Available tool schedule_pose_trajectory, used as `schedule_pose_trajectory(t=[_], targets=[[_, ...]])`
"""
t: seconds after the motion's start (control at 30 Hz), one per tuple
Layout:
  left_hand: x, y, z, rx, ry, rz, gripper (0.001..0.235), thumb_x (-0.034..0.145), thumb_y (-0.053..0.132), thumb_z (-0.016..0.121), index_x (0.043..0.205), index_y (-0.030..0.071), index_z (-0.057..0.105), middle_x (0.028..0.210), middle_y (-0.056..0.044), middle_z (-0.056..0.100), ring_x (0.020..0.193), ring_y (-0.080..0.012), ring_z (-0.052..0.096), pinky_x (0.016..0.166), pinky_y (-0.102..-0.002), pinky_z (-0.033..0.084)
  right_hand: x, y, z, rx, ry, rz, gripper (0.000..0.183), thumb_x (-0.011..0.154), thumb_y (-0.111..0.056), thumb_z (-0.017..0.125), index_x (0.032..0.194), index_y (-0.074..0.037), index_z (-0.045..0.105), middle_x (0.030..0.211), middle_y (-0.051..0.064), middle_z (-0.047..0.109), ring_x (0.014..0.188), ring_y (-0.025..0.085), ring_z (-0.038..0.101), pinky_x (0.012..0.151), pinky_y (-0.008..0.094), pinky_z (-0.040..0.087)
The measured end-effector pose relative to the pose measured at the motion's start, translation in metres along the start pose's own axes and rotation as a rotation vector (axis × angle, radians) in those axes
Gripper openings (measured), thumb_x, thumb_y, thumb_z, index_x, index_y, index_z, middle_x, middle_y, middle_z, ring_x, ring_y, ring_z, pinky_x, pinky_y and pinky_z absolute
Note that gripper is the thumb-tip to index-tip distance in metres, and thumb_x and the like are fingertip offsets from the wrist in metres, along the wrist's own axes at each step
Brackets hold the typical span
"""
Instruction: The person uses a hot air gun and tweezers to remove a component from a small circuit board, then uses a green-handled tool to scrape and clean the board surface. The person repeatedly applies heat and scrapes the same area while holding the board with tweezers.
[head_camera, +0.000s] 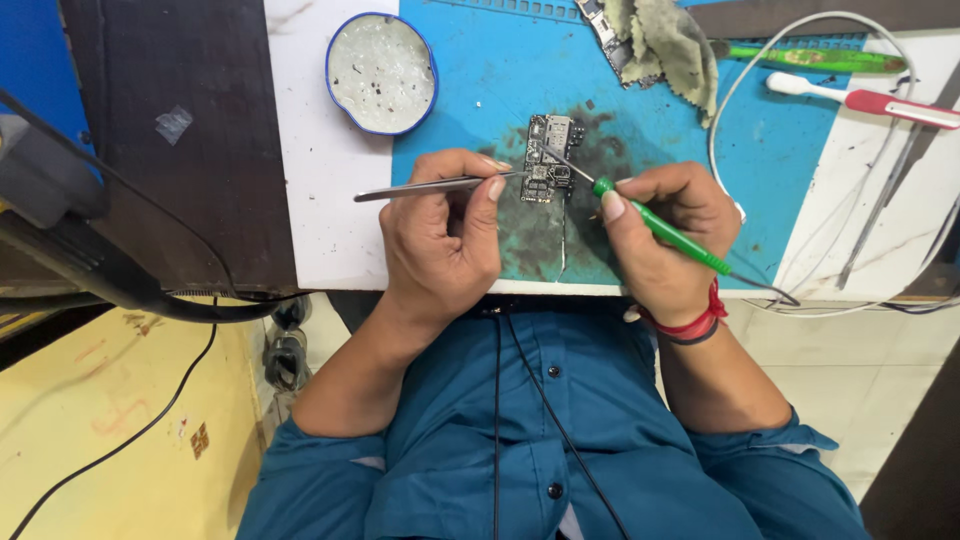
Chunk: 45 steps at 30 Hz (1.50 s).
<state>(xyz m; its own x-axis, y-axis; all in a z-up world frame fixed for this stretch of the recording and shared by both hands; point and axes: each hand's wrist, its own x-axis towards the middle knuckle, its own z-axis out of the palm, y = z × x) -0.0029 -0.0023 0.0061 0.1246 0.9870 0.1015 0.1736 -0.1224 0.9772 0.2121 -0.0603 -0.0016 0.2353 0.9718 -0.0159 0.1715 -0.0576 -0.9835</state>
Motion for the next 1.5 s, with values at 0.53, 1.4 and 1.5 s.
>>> schedule_pose_trajectory(t=[0.53,1.4,1.5], targets=[[0.0033,-0.0008,0.0024,0.072,-0.023,0.054,0.013,0.105,-0.001,0.069,0.115,0.003,0.061,0.102,-0.007,0.071,0.072,-0.0105,0.068,0.064,-0.024,0.054,0.0001,0.0007,0.0057,-0.066,0.032,-0.014,0.013,0.103,0.005,0.074,0.112,0.002,0.064,0.096,0.006,0.070,0.083,0.006,0.065,0.073,0.018,0.051],[0.0057,0.0003,0.0023,0.125,-0.031,0.090,0.012,0.103,-0.002,0.069,0.112,0.003,0.062,0.104,-0.009,0.071,0.078,-0.0157,0.072,0.070,-0.028,0.057,0.0027,-0.0028,0.0059,-0.122,0.009,-0.049,0.013,0.101,0.006,0.075,0.108,0.002,0.064,0.091,0.005,0.070,0.076,0.004,0.061,0.067,0.018,0.048],[0.0055,0.0003,0.0020,0.135,-0.030,0.097,0.012,0.103,-0.002,0.069,0.113,0.003,0.062,0.104,-0.008,0.071,0.078,-0.0160,0.072,0.070,-0.029,0.057,0.0028,-0.0034,0.0061,-0.121,0.010,-0.044,0.013,0.101,0.006,0.075,0.109,0.002,0.065,0.091,0.006,0.070,0.076,0.004,0.062,0.067,0.018,0.048]])
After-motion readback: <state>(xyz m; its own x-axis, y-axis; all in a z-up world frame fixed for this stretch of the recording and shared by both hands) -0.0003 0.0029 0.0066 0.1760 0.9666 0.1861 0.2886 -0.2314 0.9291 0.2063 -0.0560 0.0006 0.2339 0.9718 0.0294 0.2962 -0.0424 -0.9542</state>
